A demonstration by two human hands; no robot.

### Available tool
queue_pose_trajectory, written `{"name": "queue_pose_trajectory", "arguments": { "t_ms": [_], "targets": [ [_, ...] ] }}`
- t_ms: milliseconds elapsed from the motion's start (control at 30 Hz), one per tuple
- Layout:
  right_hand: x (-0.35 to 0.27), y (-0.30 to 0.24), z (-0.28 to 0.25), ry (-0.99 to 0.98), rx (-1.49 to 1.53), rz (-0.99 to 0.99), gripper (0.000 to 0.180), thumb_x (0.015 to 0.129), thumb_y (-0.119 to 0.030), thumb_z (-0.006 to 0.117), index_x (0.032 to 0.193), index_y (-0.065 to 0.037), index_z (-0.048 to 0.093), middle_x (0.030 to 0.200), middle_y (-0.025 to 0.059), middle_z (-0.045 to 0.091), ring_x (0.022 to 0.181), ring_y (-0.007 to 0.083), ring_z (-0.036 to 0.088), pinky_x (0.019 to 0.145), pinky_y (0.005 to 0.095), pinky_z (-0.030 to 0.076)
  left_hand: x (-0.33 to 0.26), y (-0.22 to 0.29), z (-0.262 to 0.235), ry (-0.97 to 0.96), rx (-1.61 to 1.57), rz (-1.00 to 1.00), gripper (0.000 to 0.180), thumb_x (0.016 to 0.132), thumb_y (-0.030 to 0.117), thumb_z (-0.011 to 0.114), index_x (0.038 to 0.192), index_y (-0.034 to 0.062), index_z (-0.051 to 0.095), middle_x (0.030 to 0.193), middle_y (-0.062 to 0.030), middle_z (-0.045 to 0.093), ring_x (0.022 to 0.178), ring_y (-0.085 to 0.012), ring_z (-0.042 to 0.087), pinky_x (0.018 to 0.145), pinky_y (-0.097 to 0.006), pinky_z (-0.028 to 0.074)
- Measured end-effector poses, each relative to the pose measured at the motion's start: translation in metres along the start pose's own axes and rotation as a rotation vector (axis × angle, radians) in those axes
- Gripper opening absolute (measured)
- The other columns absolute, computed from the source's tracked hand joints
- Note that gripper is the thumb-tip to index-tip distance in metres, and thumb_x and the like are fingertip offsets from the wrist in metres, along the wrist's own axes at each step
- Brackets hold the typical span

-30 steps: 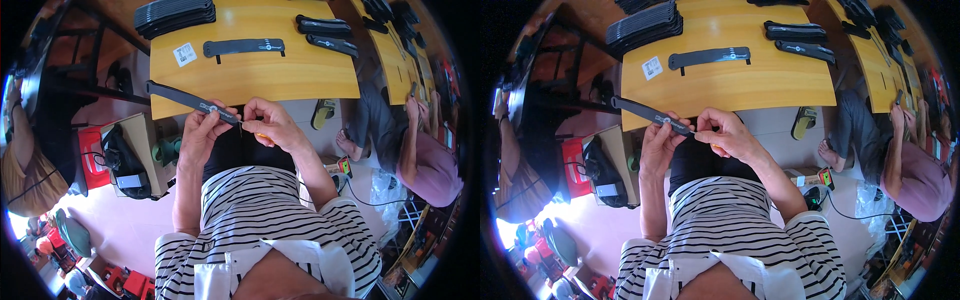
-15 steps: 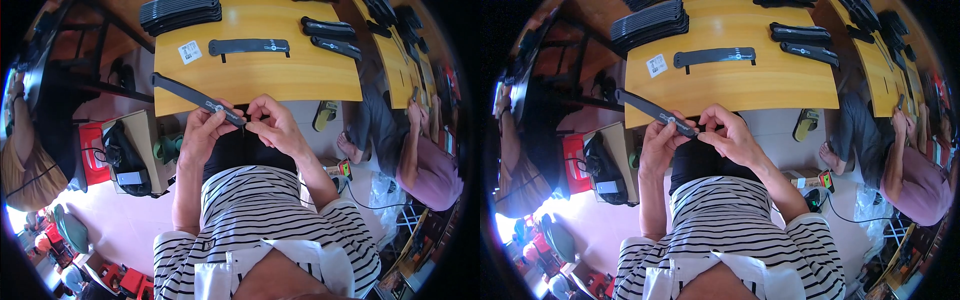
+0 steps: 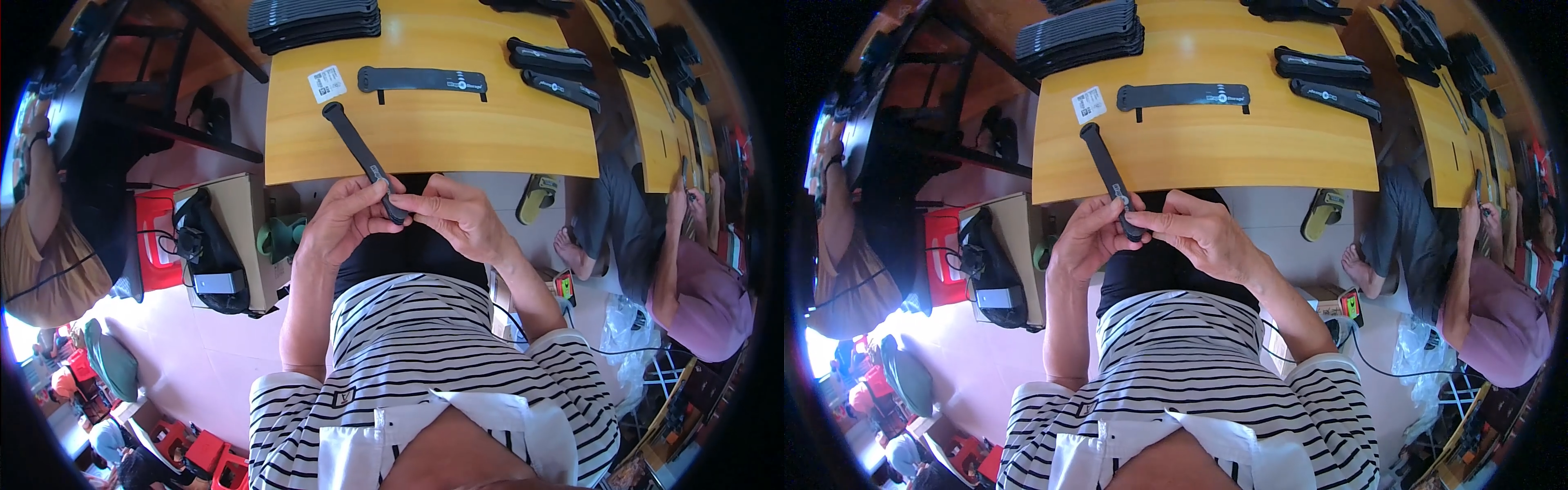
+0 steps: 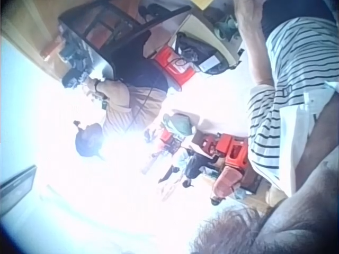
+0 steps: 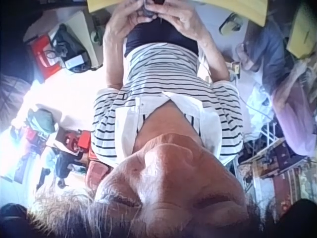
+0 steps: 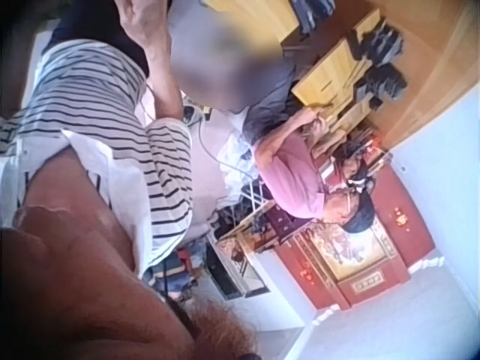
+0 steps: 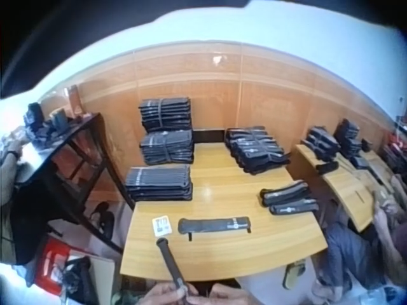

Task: Attaching metal hardware to leather straps using a small tool.

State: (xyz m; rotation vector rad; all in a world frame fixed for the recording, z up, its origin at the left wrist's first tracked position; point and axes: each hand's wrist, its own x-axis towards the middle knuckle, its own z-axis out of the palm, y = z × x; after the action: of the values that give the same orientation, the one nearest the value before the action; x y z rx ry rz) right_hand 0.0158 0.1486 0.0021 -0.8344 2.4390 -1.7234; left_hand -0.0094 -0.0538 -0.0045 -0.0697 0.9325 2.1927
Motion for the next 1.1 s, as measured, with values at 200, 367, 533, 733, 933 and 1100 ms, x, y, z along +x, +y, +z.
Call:
{"name": "queue_pose_trajectory", "arguments": {
  "t_ms": [200,367,533,733,933,1100],
  "targets": [
    [0.008,-0.012,0.003,0.056,0.130,0.133,0.036,0.081,0.003,0.058,0.114,-0.010,0.061,0.069,0.0044,0.043,0.062,0.0140,0.044,0.054,0.0250,0.037,-0.005,-0.004,0.020,0.203,0.088,0.042,0.035,0.090,0.027,0.055,0.099,-0.0061,0.056,0.078,-0.0124,0.063,0.066,-0.0180,0.065,0.063,-0.025,0.056],
    [0.007,-0.010,0.004,0.013,0.289,0.209,0.034,0.085,0.002,0.054,0.117,-0.006,0.058,0.070,0.0005,0.044,0.053,0.0077,0.039,0.047,0.0212,0.031,-0.015,-0.004,0.028,0.336,0.630,0.110,0.033,0.081,0.028,0.067,0.084,-0.0048,0.062,0.066,-0.0088,0.062,0.058,-0.0128,0.061,0.054,-0.022,0.051],
    [0.004,-0.010,-0.005,-0.076,0.639,0.444,0.032,0.088,-0.001,0.051,0.119,-0.005,0.056,0.070,-0.0039,0.043,0.046,0.0009,0.035,0.039,0.0173,0.022,-0.018,-0.003,0.029,0.295,0.727,0.106,0.030,0.083,0.026,0.065,0.084,-0.0038,0.061,0.066,-0.0070,0.061,0.058,-0.0101,0.058,0.054,-0.022,0.049],
    [0.004,-0.010,-0.009,-0.150,0.798,0.586,0.030,0.090,-0.005,0.049,0.120,-0.003,0.055,0.060,-0.0060,0.039,0.043,0.0004,0.030,0.037,0.0175,0.019,-0.022,-0.002,0.030,0.260,0.836,0.119,0.028,0.086,0.022,0.061,0.086,-0.0061,0.058,0.066,-0.0068,0.060,0.060,-0.0091,0.057,0.056,-0.022,0.049],
    [0.005,-0.007,-0.007,-0.163,0.882,0.648,0.031,0.089,-0.004,0.049,0.120,-0.002,0.055,0.057,-0.0064,0.038,0.042,0.0004,0.029,0.036,0.0173,0.018,-0.024,0.001,0.027,0.198,0.840,0.096,0.028,0.088,0.022,0.058,0.088,-0.0065,0.057,0.067,-0.0085,0.061,0.061,-0.0108,0.058,0.058,-0.024,0.049],
    [0.005,-0.002,-0.007,-0.193,0.943,0.649,0.031,0.089,-0.003,0.050,0.119,-0.003,0.056,0.059,-0.0057,0.040,0.043,0.0007,0.030,0.036,0.0174,0.019,-0.025,0.004,0.028,0.192,0.858,0.076,0.028,0.088,0.021,0.059,0.087,-0.0068,0.056,0.068,-0.0092,0.061,0.063,-0.0109,0.058,0.060,-0.024,0.049]
  ]
}}
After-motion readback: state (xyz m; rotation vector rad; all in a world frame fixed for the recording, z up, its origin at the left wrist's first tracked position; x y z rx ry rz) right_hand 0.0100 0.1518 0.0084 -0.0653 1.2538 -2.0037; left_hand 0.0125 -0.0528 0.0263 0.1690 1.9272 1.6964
